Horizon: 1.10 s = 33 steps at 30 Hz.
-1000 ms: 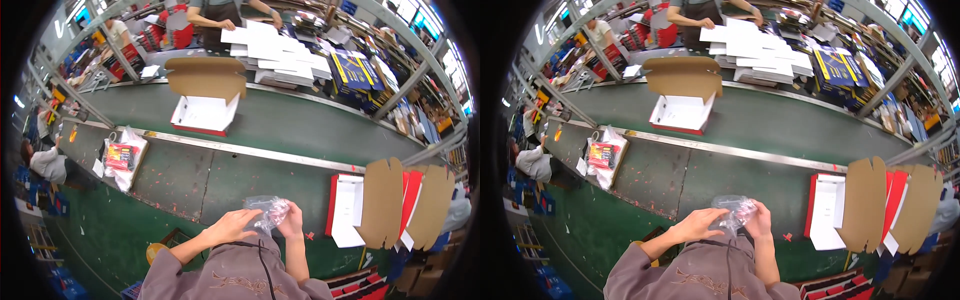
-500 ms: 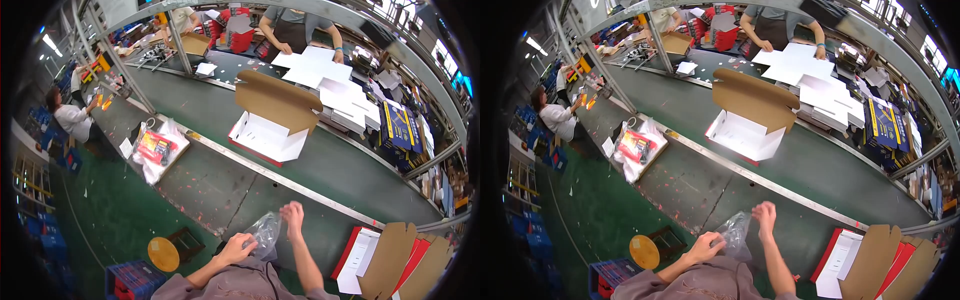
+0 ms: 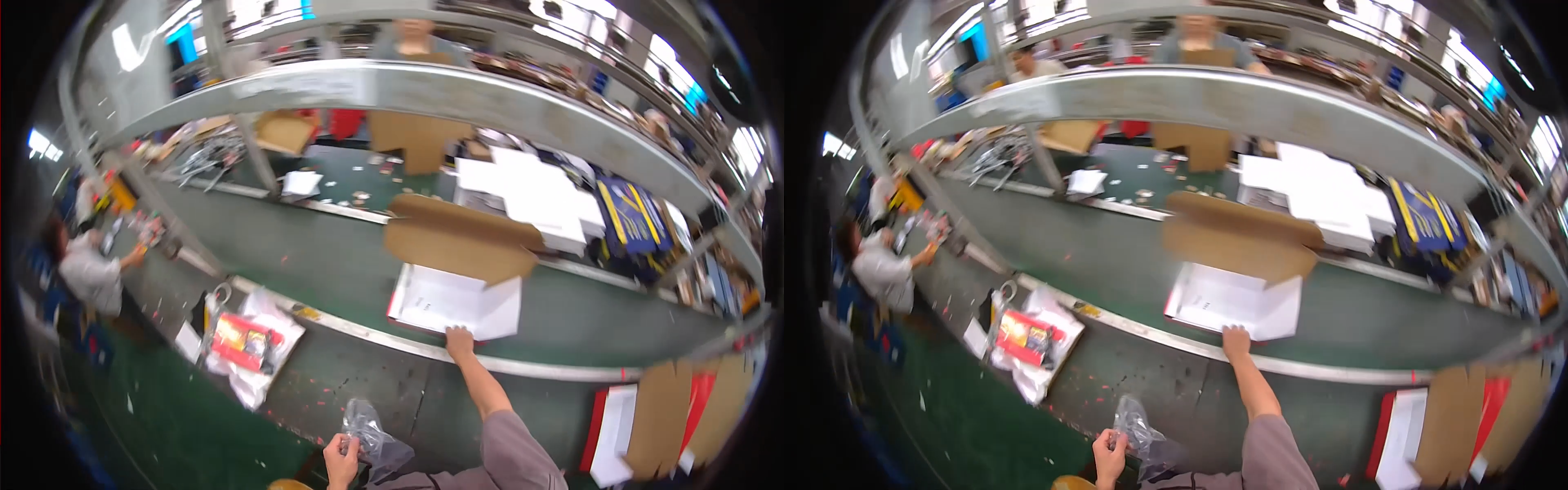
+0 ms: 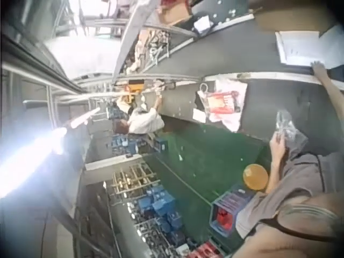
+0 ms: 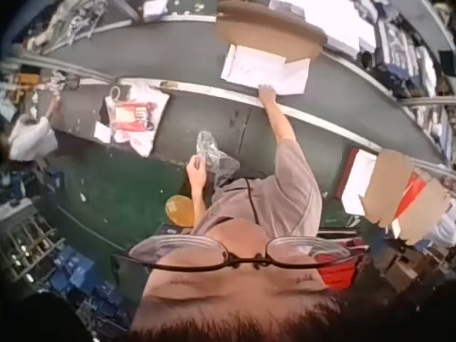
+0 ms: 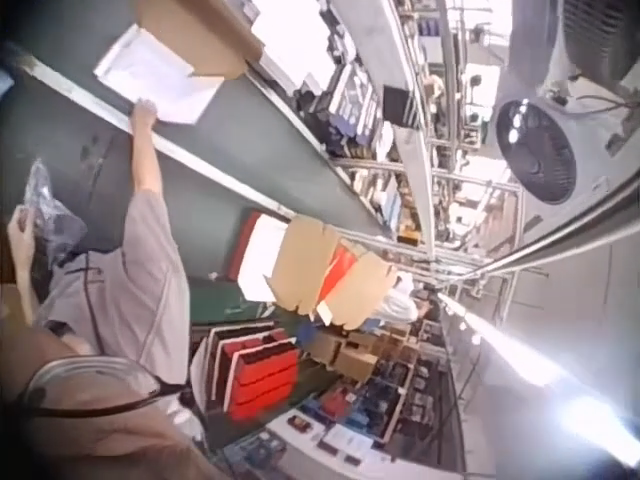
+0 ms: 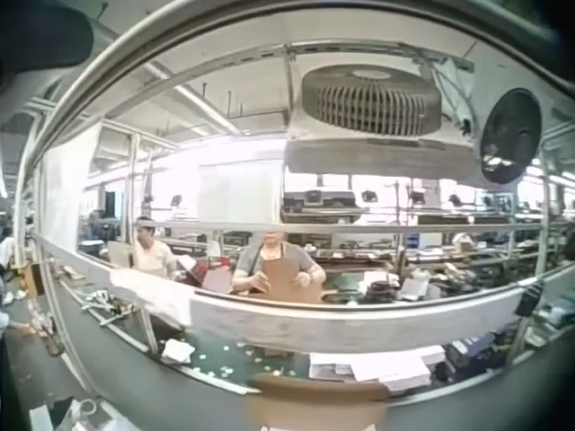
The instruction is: Packaging small boxes into plastic bags and then placing those into larger shipping boxes at an assembly line workstation.
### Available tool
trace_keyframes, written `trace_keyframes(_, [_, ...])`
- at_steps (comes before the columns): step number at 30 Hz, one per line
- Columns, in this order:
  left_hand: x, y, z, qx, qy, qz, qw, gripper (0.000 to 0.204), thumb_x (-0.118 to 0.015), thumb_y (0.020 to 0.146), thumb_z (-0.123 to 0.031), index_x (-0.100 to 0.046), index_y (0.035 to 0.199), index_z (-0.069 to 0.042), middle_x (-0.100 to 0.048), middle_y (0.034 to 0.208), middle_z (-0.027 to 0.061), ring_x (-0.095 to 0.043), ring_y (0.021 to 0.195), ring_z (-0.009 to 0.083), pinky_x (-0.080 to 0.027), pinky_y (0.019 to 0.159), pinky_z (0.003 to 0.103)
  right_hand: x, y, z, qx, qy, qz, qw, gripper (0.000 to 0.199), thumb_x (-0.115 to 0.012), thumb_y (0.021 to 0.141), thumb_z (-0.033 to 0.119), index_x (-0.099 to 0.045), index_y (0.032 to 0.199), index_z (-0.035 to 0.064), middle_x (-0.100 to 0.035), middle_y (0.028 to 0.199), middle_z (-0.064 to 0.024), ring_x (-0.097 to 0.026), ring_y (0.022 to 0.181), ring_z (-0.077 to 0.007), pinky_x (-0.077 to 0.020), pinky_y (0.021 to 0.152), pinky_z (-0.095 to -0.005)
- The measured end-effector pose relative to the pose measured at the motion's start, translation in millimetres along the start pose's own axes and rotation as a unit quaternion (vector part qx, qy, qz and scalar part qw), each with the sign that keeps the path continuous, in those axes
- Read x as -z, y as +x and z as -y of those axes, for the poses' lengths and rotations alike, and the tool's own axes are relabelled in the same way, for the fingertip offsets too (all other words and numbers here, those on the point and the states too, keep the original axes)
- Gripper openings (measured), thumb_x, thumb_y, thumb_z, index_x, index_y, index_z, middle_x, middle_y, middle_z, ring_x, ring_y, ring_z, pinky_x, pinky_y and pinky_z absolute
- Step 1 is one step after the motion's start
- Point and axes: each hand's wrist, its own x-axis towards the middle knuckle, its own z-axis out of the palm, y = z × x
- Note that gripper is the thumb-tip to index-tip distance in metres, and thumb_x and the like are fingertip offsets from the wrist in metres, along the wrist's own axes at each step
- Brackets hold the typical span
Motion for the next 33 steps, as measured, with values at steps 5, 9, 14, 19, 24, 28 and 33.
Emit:
trace_keyframes(5, [-5, 39, -2, -0.058, -0.043, 0.012, 0.997, 0.014, -0.056, 0.086, -0.007, -0.051, 0.074, -0.002, -0.054, 0.063, 0.0013, -0.047, 0.057, 0.0067, -0.038, 0.055, 0.022, 56, -20, -2, 0.056, 0.068, -0.046, 0.995, 0.015, -0.056, 0.076, 0.011, -0.061, 0.090, 0.0074, -0.064, 0.076, -0.0123, -0.064, 0.076, -0.0299, -0.0500, 0.066, -0.0429])
trace_keyframes(9, [-46, 57, -20, -0.080, 0.011, 0.154, 0.985, 0.016, -0.055, 0.088, -0.008, -0.050, 0.074, -0.002, -0.053, 0.063, 0.0007, -0.047, 0.059, 0.0058, -0.035, 0.055, 0.021, 91, -106, -54, 0.044, 0.111, -0.026, 0.992, 0.027, -0.066, 0.067, 0.009, -0.058, 0.093, 0.0064, -0.064, 0.078, -0.0124, -0.064, 0.076, -0.0324, -0.0497, 0.063, -0.0446])
trace_keyframes(14, [-107, 47, -43, -0.109, 0.036, 0.315, 0.942, 0.016, -0.056, 0.088, -0.011, -0.052, 0.075, -0.003, -0.054, 0.061, -0.0009, -0.043, 0.054, 0.0039, -0.034, 0.051, 0.021, 155, -270, -123, -0.117, 0.094, -0.048, 0.988, 0.026, -0.062, 0.071, 0.010, -0.057, 0.096, 0.0074, -0.065, 0.082, -0.0107, -0.064, 0.072, -0.0303, -0.0488, 0.059, -0.0440])
trace_keyframes(19, [-156, -2, -48, -0.115, 0.055, 0.374, 0.919, 0.017, -0.056, 0.088, -0.011, -0.053, 0.075, -0.002, -0.055, 0.061, -0.0002, -0.046, 0.055, 0.0039, -0.036, 0.051, 0.021, 210, -380, -188, -0.238, 0.039, -0.165, 0.956, 0.019, -0.057, 0.072, 0.007, -0.056, 0.092, 0.0065, -0.064, 0.073, -0.0116, -0.062, 0.063, -0.0322, -0.0478, 0.054, -0.0439])
trace_keyframes(24, [-200, -43, -46, -0.136, 0.091, 0.436, 0.885, 0.015, -0.058, 0.086, -0.011, -0.057, 0.081, 0.002, -0.061, 0.065, 0.0049, -0.056, 0.060, 0.0084, -0.043, 0.056, 0.023, 180, -452, -266, -0.388, -0.012, -0.132, 0.912, 0.027, -0.055, 0.072, 0.002, -0.056, 0.099, 0.0043, -0.063, 0.072, -0.0143, -0.062, 0.066, -0.0341, -0.0479, 0.059, -0.0441])
trace_keyframes(28, [-211, -79, -57, -0.125, 0.092, 0.443, 0.883, 0.013, -0.057, 0.088, -0.010, -0.056, 0.081, 0.001, -0.060, 0.066, 0.0023, -0.056, 0.060, 0.0077, -0.044, 0.057, 0.022, 111, -488, -301, -0.452, 0.005, -0.154, 0.879, 0.025, -0.060, 0.069, 0.003, -0.055, 0.094, 0.0035, -0.063, 0.070, -0.0164, -0.062, 0.067, -0.0367, -0.0480, 0.060, -0.0464])
trace_keyframes(33, [-232, -112, -50, -0.115, 0.116, 0.401, 0.901, 0.015, -0.060, 0.085, -0.013, -0.059, 0.082, 0.001, -0.061, 0.061, 0.0048, -0.054, 0.056, 0.0074, -0.041, 0.052, 0.025, 37, -512, -319, -0.541, 0.063, -0.130, 0.828, 0.023, -0.060, 0.070, 0.001, -0.056, 0.093, 0.0038, -0.064, 0.072, -0.0181, -0.063, 0.070, -0.0381, -0.0496, 0.065, -0.0484])
